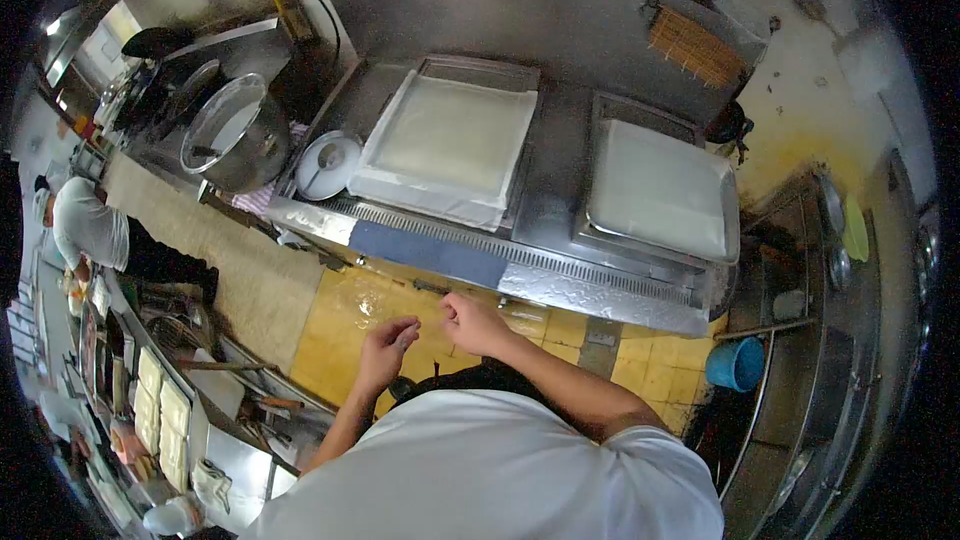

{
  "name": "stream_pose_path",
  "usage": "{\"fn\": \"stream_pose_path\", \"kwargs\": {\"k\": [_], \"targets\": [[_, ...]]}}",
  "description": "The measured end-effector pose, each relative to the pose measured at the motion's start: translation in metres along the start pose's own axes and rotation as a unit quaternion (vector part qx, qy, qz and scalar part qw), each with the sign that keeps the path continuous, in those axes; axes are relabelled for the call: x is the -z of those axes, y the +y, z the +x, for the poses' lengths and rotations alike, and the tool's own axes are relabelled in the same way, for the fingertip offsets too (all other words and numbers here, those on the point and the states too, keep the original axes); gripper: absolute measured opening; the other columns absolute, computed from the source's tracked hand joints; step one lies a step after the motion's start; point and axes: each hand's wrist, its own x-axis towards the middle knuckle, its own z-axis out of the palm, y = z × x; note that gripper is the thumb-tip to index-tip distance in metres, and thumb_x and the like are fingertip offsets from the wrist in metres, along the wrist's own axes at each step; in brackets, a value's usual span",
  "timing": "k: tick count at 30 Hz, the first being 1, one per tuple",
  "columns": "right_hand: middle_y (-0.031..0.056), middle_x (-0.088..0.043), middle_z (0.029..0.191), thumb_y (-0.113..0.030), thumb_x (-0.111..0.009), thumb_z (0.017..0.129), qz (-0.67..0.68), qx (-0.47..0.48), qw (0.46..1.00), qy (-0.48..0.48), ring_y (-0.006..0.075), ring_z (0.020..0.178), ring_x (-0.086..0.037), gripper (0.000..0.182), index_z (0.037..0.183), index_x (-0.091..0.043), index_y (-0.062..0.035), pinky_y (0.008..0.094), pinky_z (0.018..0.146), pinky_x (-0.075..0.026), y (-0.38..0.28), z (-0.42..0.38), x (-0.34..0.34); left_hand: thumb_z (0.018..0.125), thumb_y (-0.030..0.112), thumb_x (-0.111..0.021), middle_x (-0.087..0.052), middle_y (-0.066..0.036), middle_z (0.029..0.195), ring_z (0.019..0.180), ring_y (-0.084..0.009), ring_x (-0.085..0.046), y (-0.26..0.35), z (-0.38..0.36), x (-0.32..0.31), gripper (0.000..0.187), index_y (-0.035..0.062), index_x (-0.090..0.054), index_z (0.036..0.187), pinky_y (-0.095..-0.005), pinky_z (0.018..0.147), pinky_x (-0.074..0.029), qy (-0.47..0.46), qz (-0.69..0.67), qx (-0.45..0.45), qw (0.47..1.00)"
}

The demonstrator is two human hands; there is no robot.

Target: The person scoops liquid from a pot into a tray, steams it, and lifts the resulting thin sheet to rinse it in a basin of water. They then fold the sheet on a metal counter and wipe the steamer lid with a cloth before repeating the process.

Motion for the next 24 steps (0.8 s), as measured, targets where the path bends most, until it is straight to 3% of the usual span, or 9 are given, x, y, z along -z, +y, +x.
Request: {"fn": "stream_pose_path", "kwargs": {"k": [7,10,13,16,19,23,24], "targets": [[0.0152,-0.071,0.095,-0.018,-0.069,0.088,0.011,-0.036,0.998,0.053,0.0327,0.089,-0.069,0.029,0.111,-0.066,0.0006,0.0415,0.08,-0.055,0.026,-0.005,0.075,0.101,0.014,-0.066,-0.074,-0.008,0.11,0.101,-0.0136,-0.067,0.027,0.046,-0.056,0.028,-0.0043,-0.068,0.122,-0.0289,0.092,-0.052,-0.048,-0.014,-0.022,0.999],[0.0135,-0.071,0.092,-0.015,-0.072,0.09,0.017,-0.029,0.995,0.09,0.024,0.081,-0.07,0.03,0.114,-0.066,0.0017,0.0366,0.076,-0.056,0.032,-0.003,0.092,0.1,0.014,-0.066,-0.073,-0.007,0.108,0.101,-0.0127,-0.066,0.044,0.067,-0.066,0.027,-0.0039,-0.069,0.12,-0.0286,0.091,-0.052,-0.075,0.005,-0.036,0.997],[0.0139,-0.071,0.093,-0.015,-0.073,0.089,0.023,-0.031,0.991,0.125,0.0234,0.081,-0.07,0.029,0.113,-0.067,0.0014,0.0355,0.076,-0.056,0.039,0.006,0.107,0.1,0.013,-0.067,-0.073,-0.007,0.106,0.098,-0.0126,-0.066,0.045,0.101,-0.071,0.026,-0.0036,-0.069,0.119,-0.0283,0.089,-0.052,-0.099,0.006,-0.059,0.993],[0.0158,-0.07,0.09,-0.017,-0.072,0.088,0.059,-0.062,0.984,0.157,0.0286,0.081,-0.07,0.028,0.108,-0.067,0.0013,0.0387,0.075,-0.056,0.052,0.02,0.124,0.099,0.016,-0.07,-0.073,-0.006,0.104,0.095,-0.0131,-0.066,0.054,0.138,-0.073,0.026,-0.001,-0.07,0.118,-0.0288,0.086,-0.053,-0.094,0.02,-0.055,0.994],[0.0159,-0.071,0.091,-0.017,-0.073,0.088,0.047,-0.082,0.976,0.198,0.0275,0.081,-0.07,0.026,0.106,-0.068,0.0013,0.0373,0.075,-0.056,0.064,0.043,0.145,0.097,0.015,-0.072,-0.074,-0.007,0.107,0.097,-0.0132,-0.067,0.066,0.178,-0.068,0.025,-0.0004,-0.071,0.117,-0.0294,0.087,-0.054,-0.115,0.009,-0.04,0.993],[0.0162,-0.072,0.091,-0.016,-0.073,0.086,0.004,-0.071,0.963,0.26,0.0286,0.081,-0.07,0.027,0.108,-0.069,0.0011,0.0381,0.076,-0.056,0.08,0.093,0.175,0.09,0.016,-0.08,-0.075,-0.016,0.111,0.1,-0.0189,-0.071,0.085,0.247,-0.039,0.028,-0.0001,-0.073,0.111,-0.0319,0.089,-0.056,-0.102,0.118,-0.117,0.981],[0.0182,-0.071,0.092,-0.019,-0.073,0.087,-0.015,-0.077,0.959,0.274,0.0321,0.082,-0.07,0.024,0.1,-0.071,0.0007,0.0403,0.076,-0.055,0.078,0.11,0.185,0.086,0.017,-0.083,-0.071,-0.017,0.123,0.106,-0.0231,-0.07,0.07,0.279,-0.032,0.034,0.0017,-0.073,0.114,-0.0339,0.093,-0.055,-0.101,0.083,-0.086,0.988]]}}
